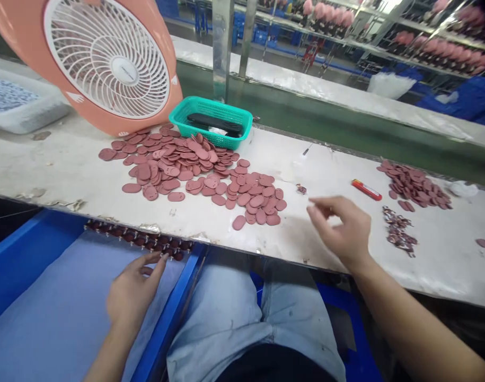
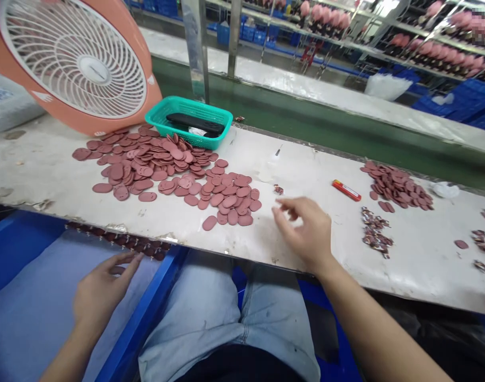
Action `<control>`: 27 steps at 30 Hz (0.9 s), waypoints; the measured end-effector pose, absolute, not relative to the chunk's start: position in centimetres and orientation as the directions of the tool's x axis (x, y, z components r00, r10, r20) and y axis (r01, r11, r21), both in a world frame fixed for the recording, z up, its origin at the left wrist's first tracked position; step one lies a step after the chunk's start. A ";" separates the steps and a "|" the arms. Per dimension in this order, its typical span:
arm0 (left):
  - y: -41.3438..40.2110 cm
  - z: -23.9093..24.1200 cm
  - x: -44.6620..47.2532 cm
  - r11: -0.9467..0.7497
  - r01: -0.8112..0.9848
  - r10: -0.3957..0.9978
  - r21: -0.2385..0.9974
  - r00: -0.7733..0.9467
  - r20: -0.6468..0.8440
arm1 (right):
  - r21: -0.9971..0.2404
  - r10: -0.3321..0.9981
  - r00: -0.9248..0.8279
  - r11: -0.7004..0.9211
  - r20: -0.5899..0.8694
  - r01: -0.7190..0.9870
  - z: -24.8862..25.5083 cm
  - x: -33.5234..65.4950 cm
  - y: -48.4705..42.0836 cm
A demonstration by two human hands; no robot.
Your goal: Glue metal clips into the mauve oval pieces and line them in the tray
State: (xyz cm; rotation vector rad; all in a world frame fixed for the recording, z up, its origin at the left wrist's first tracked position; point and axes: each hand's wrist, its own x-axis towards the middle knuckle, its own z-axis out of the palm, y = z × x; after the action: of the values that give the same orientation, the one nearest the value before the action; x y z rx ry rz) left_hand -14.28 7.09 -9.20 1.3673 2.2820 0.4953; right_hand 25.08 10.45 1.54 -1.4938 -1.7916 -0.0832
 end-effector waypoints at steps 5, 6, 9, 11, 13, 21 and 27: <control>7.4 -4.8 -7.5 -0.462 0.759 0.757 0.459 0.068 0.650 | -0.713 0.951 0.258 -0.061 0.172 0.699 1.1 27.6 18.4; 8.0 -4.4 -6.1 -0.554 0.735 0.737 0.393 0.212 0.642 | -0.716 0.958 0.245 -0.068 0.147 0.695 0.7 27.4 19.8; 9.4 -4.1 -3.6 -0.645 0.668 0.741 0.371 0.431 0.514 | -0.736 0.966 0.215 -0.038 0.147 0.675 0.1 26.3 22.5; 9.6 -4.4 -3.4 -0.646 0.645 0.751 0.408 0.442 0.491 | -0.772 0.966 0.205 -0.007 0.160 0.636 0.3 25.5 23.1; 9.0 -4.6 -3.6 -0.649 0.607 0.750 0.460 0.403 0.525 | -0.819 0.964 0.198 0.034 0.178 0.572 1.0 24.6 22.4; 4.1 -0.9 -1.3 0.111 -0.222 0.987 0.969 -0.093 -0.134 | -0.976 0.990 -0.126 0.082 0.057 0.203 2.6 18.0 9.4; 2.7 -0.1 -1.5 0.326 -0.373 0.943 0.869 0.059 -0.328 | -0.980 0.940 -0.317 -0.167 -0.125 -0.107 1.6 15.8 4.8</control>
State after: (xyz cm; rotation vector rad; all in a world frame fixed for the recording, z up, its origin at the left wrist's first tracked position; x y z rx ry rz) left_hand -1.51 2.73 -0.05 0.6803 1.0704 1.1224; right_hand 15.77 4.81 1.58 -1.0503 -1.2574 1.6117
